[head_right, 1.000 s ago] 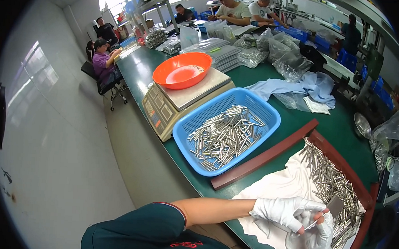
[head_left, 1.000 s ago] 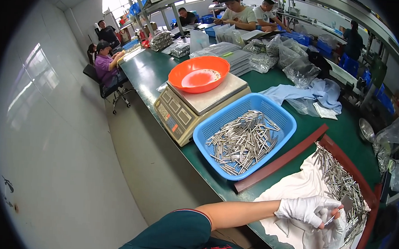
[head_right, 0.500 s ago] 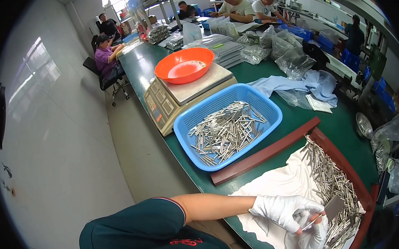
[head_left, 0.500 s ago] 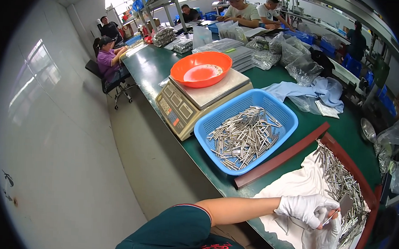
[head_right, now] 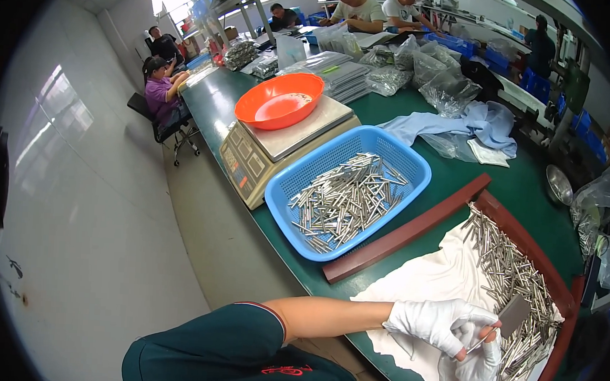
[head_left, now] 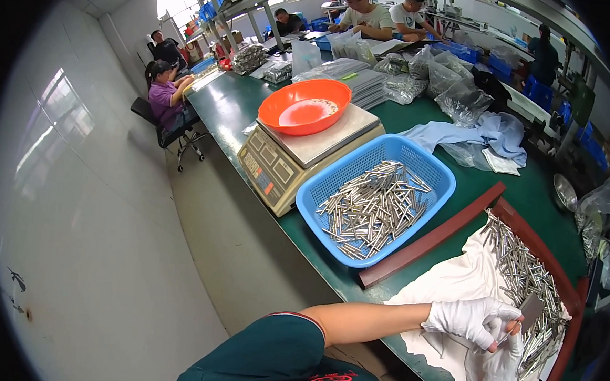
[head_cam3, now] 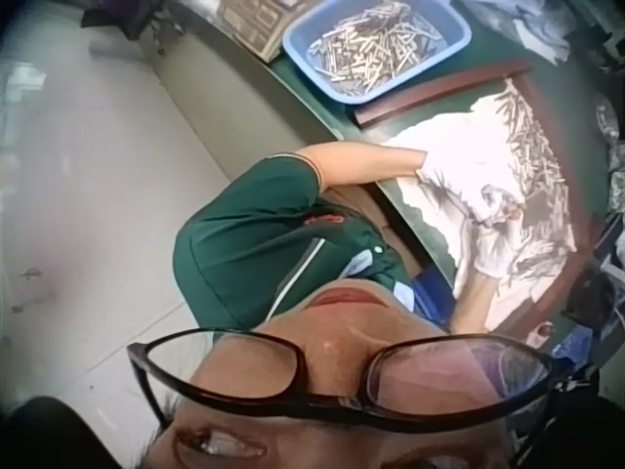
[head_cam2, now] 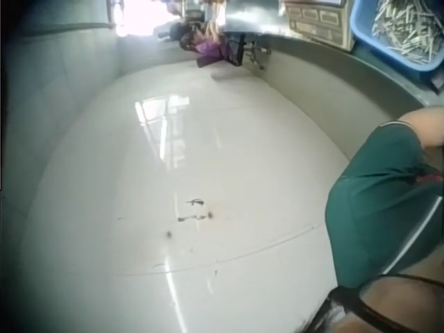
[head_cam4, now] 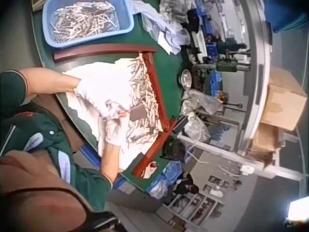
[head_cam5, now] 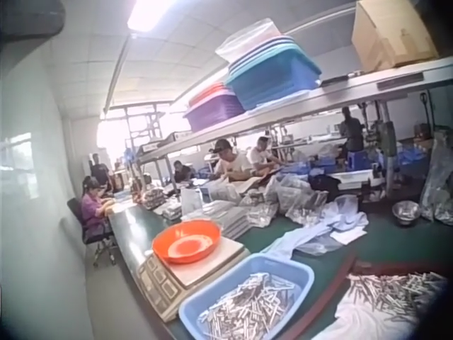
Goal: Inspecting and polishing small cylindrical metal components using a polishing block and cloth.
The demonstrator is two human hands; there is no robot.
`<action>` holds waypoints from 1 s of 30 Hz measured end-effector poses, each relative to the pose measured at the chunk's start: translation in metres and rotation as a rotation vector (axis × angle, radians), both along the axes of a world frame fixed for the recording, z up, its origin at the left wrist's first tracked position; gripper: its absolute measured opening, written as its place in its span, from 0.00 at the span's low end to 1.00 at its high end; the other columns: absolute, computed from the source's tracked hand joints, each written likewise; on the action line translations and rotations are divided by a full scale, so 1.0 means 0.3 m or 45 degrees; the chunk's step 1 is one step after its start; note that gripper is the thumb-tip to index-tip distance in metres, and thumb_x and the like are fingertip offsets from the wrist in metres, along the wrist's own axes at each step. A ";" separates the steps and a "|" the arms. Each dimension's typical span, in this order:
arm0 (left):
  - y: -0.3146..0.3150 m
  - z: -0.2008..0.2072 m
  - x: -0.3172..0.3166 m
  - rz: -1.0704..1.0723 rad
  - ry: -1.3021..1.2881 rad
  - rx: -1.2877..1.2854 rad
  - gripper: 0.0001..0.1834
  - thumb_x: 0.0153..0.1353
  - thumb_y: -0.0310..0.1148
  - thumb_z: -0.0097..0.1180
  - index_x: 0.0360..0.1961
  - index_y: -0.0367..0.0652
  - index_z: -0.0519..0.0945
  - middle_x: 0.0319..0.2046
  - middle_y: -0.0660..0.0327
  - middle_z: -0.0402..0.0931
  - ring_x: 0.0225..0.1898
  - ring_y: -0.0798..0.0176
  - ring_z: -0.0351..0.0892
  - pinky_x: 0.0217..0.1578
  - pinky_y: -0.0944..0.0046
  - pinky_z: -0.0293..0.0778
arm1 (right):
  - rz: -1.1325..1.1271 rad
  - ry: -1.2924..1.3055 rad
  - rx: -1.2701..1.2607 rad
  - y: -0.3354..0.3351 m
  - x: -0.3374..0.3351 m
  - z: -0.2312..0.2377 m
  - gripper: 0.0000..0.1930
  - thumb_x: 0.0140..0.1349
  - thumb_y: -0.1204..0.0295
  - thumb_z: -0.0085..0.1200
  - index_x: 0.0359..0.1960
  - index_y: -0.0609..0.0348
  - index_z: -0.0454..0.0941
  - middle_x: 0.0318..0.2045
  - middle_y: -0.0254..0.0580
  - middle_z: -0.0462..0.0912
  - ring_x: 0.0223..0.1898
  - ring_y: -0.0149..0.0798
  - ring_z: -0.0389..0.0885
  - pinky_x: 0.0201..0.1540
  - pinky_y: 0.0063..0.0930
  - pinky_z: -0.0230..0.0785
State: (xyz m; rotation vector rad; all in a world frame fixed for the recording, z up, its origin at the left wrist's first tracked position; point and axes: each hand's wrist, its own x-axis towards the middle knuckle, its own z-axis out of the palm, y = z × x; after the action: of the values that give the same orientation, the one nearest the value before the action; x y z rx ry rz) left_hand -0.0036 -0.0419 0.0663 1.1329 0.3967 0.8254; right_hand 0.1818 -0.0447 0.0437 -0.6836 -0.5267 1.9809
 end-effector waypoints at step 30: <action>0.048 0.032 -0.035 0.103 0.162 -0.071 0.38 0.52 0.31 0.63 0.63 0.34 0.61 0.36 0.65 0.75 0.32 0.75 0.70 0.37 0.73 0.69 | -0.463 -0.994 0.734 0.117 0.149 0.000 0.11 0.65 0.63 0.51 0.32 0.58 0.73 0.25 0.28 0.69 0.27 0.24 0.64 0.33 0.17 0.55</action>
State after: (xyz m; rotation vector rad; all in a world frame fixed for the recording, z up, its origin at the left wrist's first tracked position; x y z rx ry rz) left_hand -0.0141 -0.0274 0.0758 1.1268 0.5712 0.8106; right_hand 0.2265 -0.0097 0.0436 -1.0713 -1.2726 1.0839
